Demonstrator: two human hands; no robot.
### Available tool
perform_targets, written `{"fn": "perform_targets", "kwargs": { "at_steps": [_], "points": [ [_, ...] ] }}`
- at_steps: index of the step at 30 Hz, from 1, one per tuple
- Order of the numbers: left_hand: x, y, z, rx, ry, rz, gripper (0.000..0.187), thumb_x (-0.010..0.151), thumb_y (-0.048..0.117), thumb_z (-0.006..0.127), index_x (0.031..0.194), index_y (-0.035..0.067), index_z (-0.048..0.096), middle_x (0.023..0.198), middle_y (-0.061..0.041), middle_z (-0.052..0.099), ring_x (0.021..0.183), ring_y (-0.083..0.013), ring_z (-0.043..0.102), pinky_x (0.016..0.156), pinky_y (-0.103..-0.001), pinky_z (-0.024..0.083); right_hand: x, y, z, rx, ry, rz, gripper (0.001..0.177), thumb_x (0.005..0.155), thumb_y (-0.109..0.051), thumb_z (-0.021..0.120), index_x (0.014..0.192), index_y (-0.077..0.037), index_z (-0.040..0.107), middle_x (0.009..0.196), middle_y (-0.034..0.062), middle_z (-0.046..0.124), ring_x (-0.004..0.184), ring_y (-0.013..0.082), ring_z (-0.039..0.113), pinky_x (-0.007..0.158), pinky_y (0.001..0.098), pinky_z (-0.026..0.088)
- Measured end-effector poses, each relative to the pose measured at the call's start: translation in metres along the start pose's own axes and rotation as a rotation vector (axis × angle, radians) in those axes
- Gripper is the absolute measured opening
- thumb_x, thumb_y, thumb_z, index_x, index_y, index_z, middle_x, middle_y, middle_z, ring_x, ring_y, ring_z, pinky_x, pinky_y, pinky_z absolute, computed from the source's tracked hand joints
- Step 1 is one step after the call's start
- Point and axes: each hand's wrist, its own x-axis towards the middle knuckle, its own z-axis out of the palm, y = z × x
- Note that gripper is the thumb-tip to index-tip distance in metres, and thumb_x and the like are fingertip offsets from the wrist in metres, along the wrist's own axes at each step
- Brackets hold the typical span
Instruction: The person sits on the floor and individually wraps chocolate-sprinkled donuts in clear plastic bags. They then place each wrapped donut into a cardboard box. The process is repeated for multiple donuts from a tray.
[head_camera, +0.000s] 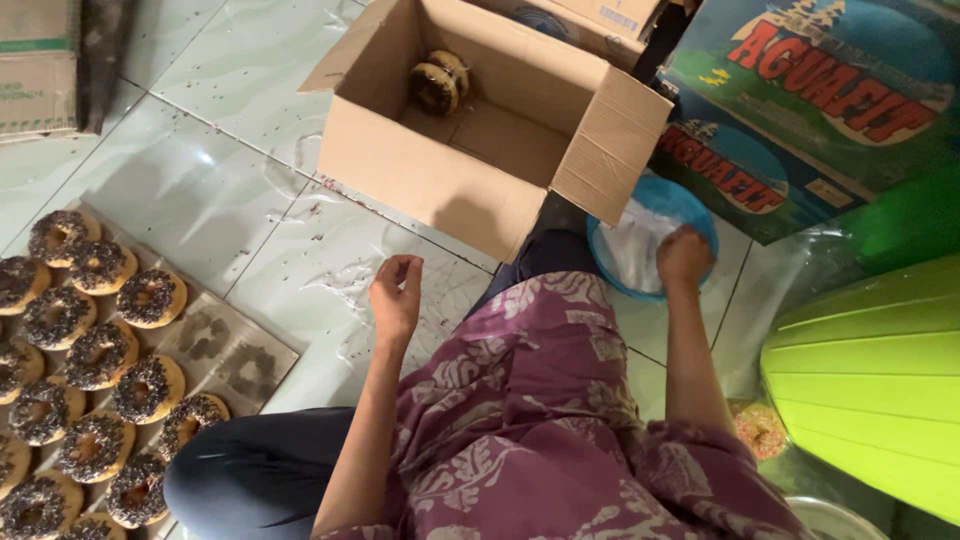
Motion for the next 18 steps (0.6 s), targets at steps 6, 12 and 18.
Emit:
{"fn": "perform_targets", "kwargs": {
  "at_steps": [6,12,18],
  "points": [
    [0.001,0.012,-0.004,-0.027,-0.018,-0.005,0.018,0.096,0.017,0.069,0.101,0.000,0.071,0.095,-0.012,0.075,0.089,-0.0198,0.075,0.084,-0.032,0.058,0.042,-0.020,-0.100,0.666,-0.006,-0.142,0.013,0.094,-0.014,0.068,0.090,-0.002,0.067,0.082,0.0114,0.070,0.075,0.0232,0.070,0.071,0.0314,0.054],
    [0.006,0.066,-0.008,-0.153,-0.122,0.010,0.036,0.096,0.025,0.069,0.125,0.003,0.065,0.117,-0.012,0.074,0.114,-0.0234,0.068,0.100,-0.039,0.050,0.036,-0.136,-0.212,1.366,-0.588,0.187,0.016,0.098,-0.010,0.056,0.097,-0.005,0.071,0.068,-0.0078,0.050,0.057,0.0026,0.042,0.051,0.0226,0.032],
    [0.015,0.106,-0.021,-0.337,-0.196,0.245,0.047,0.106,0.029,0.059,0.142,0.000,0.054,0.141,-0.013,0.062,0.136,-0.0246,0.055,0.115,-0.039,0.039,-0.014,-0.261,-0.216,1.614,-1.012,-0.031,0.020,0.102,-0.018,0.065,0.105,0.001,0.067,0.068,-0.0093,0.048,0.056,0.0016,0.040,0.050,0.0222,0.031]
  ]
}}
